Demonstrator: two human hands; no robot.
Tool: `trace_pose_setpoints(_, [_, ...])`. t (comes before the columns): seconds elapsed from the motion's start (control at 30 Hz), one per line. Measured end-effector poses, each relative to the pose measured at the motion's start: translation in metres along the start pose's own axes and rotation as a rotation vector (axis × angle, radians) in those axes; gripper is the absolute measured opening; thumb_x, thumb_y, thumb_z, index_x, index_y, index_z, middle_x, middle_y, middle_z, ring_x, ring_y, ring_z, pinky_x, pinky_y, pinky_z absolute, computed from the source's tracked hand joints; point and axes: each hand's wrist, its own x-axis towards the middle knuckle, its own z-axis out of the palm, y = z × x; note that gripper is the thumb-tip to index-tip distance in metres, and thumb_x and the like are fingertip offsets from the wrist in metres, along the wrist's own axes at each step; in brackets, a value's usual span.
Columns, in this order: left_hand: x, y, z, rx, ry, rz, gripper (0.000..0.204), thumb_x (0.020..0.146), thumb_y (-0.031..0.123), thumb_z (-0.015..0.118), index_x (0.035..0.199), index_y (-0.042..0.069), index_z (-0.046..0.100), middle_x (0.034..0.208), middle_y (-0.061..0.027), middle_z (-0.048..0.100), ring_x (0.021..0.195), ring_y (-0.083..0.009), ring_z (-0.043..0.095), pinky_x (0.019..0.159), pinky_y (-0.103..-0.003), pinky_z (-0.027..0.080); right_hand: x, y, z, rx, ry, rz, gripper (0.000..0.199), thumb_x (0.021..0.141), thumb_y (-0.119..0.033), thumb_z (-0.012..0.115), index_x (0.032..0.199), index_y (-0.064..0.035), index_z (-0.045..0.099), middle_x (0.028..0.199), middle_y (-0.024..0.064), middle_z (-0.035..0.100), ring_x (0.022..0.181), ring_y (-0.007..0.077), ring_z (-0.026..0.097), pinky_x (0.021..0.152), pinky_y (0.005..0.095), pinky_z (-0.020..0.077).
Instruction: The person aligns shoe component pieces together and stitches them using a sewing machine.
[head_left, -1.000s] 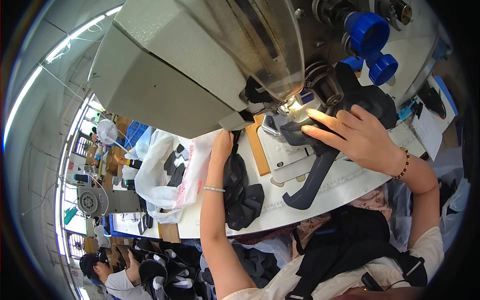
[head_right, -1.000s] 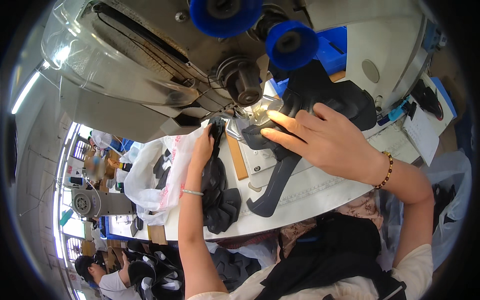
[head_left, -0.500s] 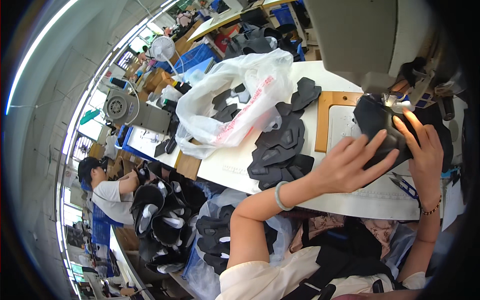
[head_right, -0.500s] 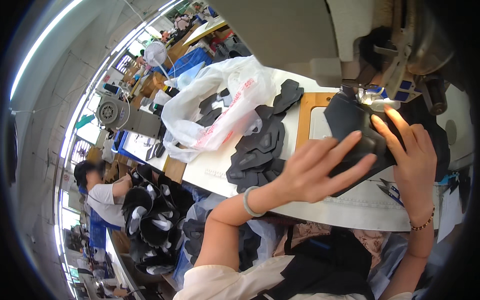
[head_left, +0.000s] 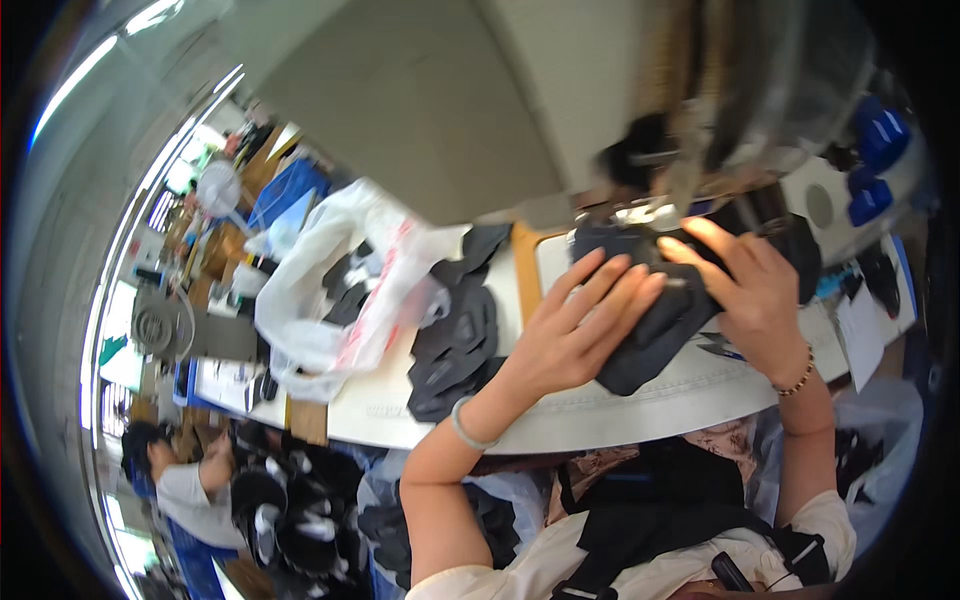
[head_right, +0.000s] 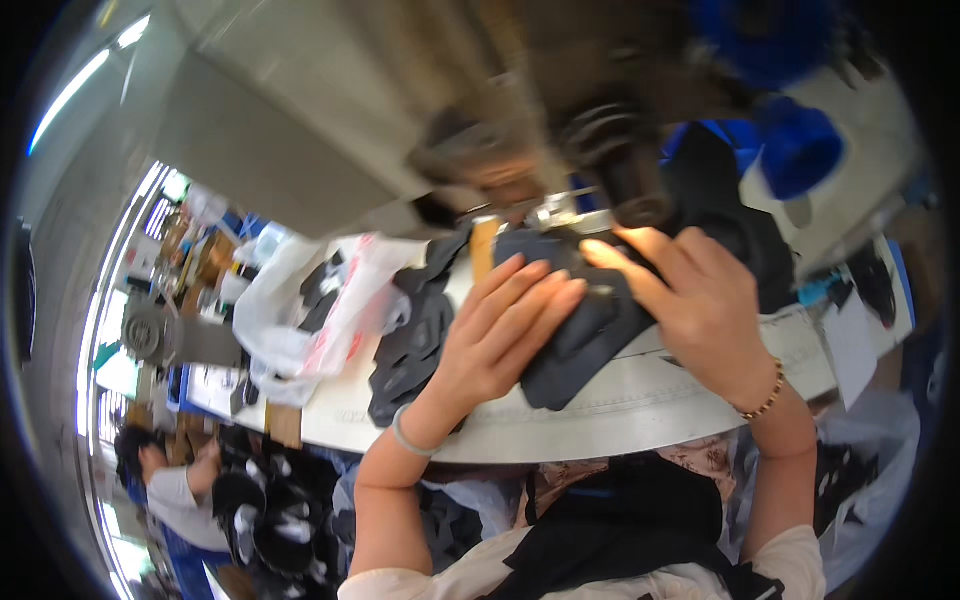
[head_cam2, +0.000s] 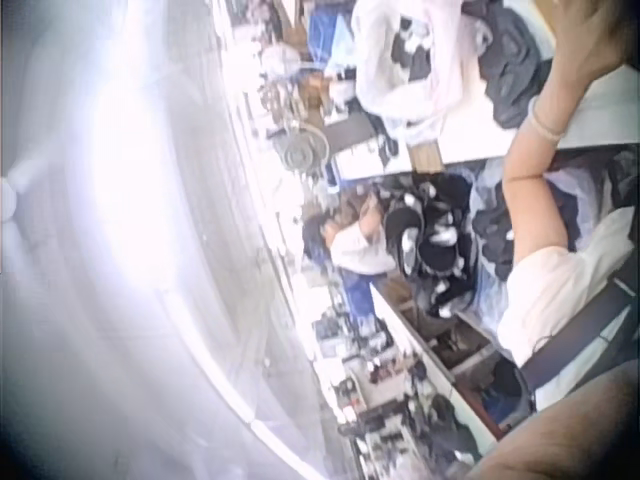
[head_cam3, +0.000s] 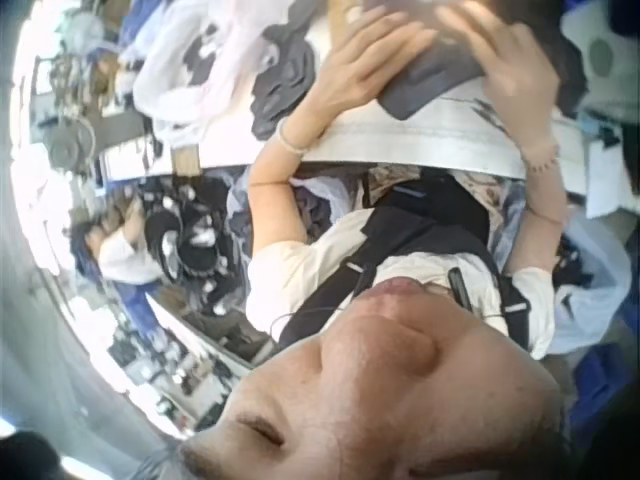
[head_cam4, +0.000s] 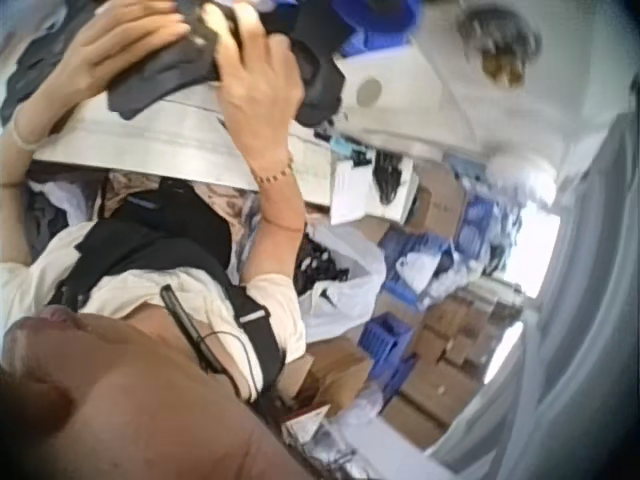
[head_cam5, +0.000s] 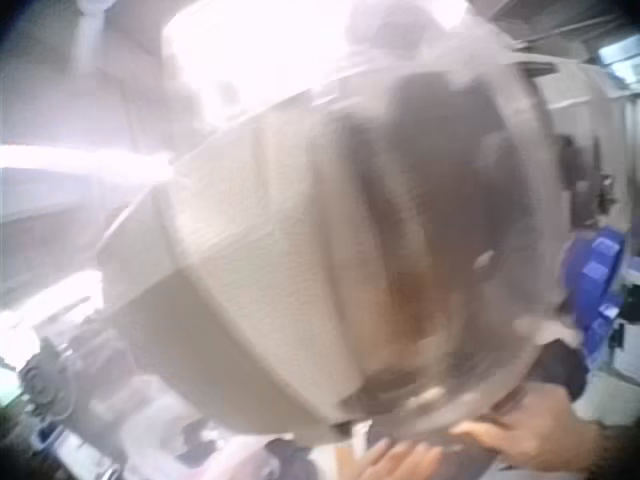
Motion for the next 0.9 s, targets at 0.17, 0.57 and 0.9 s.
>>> trace_pose_setpoints(0.17, [-0.013,0.0,0.01,0.023,0.103,0.02,0.039,0.074,0.008,0.059,0.112,0.0,0.066,0.112,-0.0141,0.06,0.107,-0.0278,0.059,0.095,-0.041,0.049,-0.008,0.013,0.004,-0.04,0.058,-0.061,0.049,0.062,-0.005,0.058,0.11,-0.0136,0.068,0.113,0.0015,0.062,0.064,0.0141,0.045,0.057,0.0237,0.043])
trace_pose_setpoints(0.57, [-0.002,-0.002,0.001,-0.103,-0.034,-0.102,0.04,0.078,0.006,0.054,0.117,0.004,0.064,0.124,-0.0187,0.056,0.118,-0.0328,0.053,0.099,-0.042,0.047,-0.014,0.017,0.001,-0.036,0.07,-0.081,0.049,0.063,-0.001,0.06,0.11,-0.0146,0.068,0.114,0.0,0.061,0.067,0.0136,0.044,0.058,0.024,0.0439])
trace_pose_setpoints(0.9, [0.009,-0.003,-0.007,-0.133,-0.116,-0.108,0.043,0.076,0.008,0.058,0.119,0.006,0.062,0.125,-0.0171,0.056,0.114,-0.0333,0.055,0.095,-0.04,0.047,-0.011,0.025,-0.006,-0.067,0.022,-0.116,0.039,0.069,-0.009,0.061,0.107,-0.0173,0.068,0.113,-0.0023,0.062,0.07,0.0116,0.049,0.06,0.022,0.0451])
